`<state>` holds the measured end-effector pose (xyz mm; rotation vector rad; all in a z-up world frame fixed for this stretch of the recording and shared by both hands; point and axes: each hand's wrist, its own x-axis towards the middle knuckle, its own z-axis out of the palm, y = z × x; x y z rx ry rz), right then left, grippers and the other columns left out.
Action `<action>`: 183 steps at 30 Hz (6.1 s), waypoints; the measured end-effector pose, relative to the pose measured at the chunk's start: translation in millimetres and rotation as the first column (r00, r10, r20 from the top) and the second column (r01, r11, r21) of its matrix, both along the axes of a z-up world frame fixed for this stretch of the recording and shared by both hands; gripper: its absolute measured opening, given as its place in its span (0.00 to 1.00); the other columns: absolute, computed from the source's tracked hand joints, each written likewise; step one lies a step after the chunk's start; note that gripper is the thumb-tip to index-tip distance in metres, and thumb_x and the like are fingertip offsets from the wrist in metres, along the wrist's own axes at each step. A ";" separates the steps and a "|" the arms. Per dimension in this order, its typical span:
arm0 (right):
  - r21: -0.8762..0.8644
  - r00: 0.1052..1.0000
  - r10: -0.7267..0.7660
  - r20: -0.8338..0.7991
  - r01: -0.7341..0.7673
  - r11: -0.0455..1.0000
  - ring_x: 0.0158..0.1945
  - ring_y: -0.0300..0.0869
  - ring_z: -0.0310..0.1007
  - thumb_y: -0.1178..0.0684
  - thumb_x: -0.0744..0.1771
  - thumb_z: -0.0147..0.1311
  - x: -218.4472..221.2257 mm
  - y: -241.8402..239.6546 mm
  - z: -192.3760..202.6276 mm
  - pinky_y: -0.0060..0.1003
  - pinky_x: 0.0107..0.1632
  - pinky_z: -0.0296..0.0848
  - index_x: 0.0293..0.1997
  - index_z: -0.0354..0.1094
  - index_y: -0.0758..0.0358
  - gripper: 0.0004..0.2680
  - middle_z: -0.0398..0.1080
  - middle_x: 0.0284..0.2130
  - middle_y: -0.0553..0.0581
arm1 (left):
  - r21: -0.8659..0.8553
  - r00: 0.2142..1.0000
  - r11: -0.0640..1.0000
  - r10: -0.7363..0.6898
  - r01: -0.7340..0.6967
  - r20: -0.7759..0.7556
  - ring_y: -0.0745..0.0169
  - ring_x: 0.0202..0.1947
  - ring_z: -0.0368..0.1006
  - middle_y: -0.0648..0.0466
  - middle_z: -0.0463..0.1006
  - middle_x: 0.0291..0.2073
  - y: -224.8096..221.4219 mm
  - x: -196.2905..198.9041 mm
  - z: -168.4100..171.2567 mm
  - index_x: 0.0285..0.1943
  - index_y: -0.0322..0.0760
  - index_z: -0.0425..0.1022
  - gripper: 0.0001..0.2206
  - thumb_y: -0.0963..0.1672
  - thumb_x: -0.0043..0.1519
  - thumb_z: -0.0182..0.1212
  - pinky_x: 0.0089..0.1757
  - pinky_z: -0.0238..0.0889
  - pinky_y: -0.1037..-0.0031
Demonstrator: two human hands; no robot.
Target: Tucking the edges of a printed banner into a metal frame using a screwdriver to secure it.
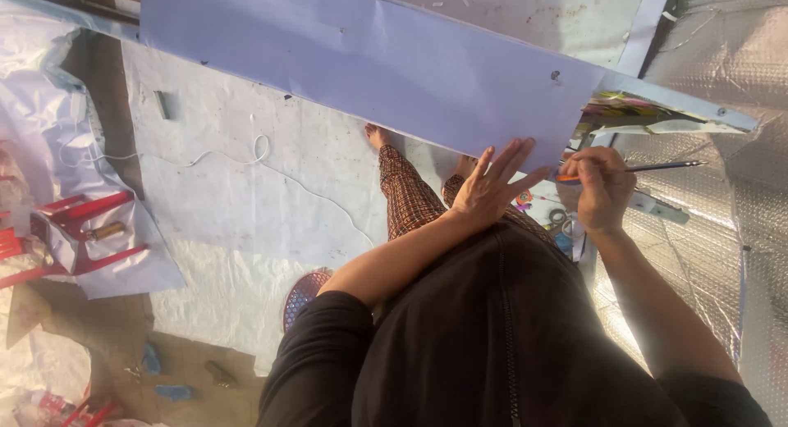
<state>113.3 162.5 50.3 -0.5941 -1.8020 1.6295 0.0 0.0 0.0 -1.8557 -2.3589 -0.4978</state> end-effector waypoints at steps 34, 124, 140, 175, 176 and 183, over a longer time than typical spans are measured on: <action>-0.060 0.877 0.467 -0.110 -0.475 0.878 0.16 0.40 0.63 0.69 0.67 0.48 -134.9 -40.4 -15.9 0.35 0.28 0.69 0.40 0.72 0.76 0.05 0.58 0.09 0.54 | -0.134 0.964 0.987 -0.050 0.088 0.262 0.57 0.65 0.67 0.57 0.80 0.52 19.1 13.4 28.0 0.51 0.47 0.81 0.12 0.47 0.63 0.55 0.66 0.51 0.59; 0.306 0.414 -0.193 0.890 -0.228 0.924 0.37 0.52 0.80 0.41 0.64 0.65 -269.6 19.4 -5.5 0.47 0.41 0.79 0.39 0.79 0.41 0.05 0.76 0.35 0.48 | -0.261 0.821 0.962 0.082 0.084 0.565 0.57 0.43 0.79 0.63 0.82 0.34 5.0 -447.7 23.4 0.35 0.54 0.79 0.08 0.46 0.52 0.75 0.56 0.65 0.54; 0.024 0.239 0.002 0.971 -0.105 0.994 0.43 0.59 0.80 0.40 0.63 0.67 -296.2 40.1 15.7 0.49 0.43 0.77 0.35 0.81 0.44 0.06 0.79 0.31 0.58 | -0.500 0.779 0.842 0.172 0.202 0.604 0.61 0.44 0.82 0.66 0.83 0.38 24.2 -465.6 39.6 0.38 0.54 0.79 0.04 0.48 0.58 0.68 0.49 0.71 0.61; -0.449 0.684 -0.122 0.719 0.591 0.670 0.17 0.40 0.66 0.56 0.71 0.53 -16.3 35.0 72.0 0.38 0.06 0.58 0.50 0.73 0.67 0.07 0.76 0.36 0.56 | -0.422 0.822 0.837 -0.056 0.348 0.567 0.62 0.20 0.70 0.63 0.72 0.18 185.8 -181.7 21.7 0.26 0.50 0.66 0.17 0.53 0.68 0.53 0.23 0.61 0.66; -0.425 0.671 -0.078 0.737 0.550 0.719 0.19 0.38 0.66 0.54 0.71 0.54 -12.2 36.4 67.0 0.34 0.15 0.62 0.48 0.74 0.65 0.06 0.77 0.35 0.54 | -0.404 0.830 0.846 -0.077 0.348 0.552 0.58 0.21 0.72 0.62 0.75 0.19 188.0 -177.0 19.2 0.27 0.49 0.68 0.16 0.53 0.67 0.54 0.25 0.62 0.63; -0.462 0.772 -0.163 0.615 0.520 0.719 0.18 0.46 0.71 0.54 0.66 0.63 -15.7 32.5 30.7 0.36 0.08 0.66 0.39 0.73 0.70 0.07 0.73 0.29 0.66 | -0.502 0.780 0.773 0.015 0.387 0.625 0.50 0.49 0.81 0.58 0.85 0.45 207.2 -159.8 39.5 0.54 0.61 0.81 0.14 0.55 0.68 0.49 0.53 0.73 0.57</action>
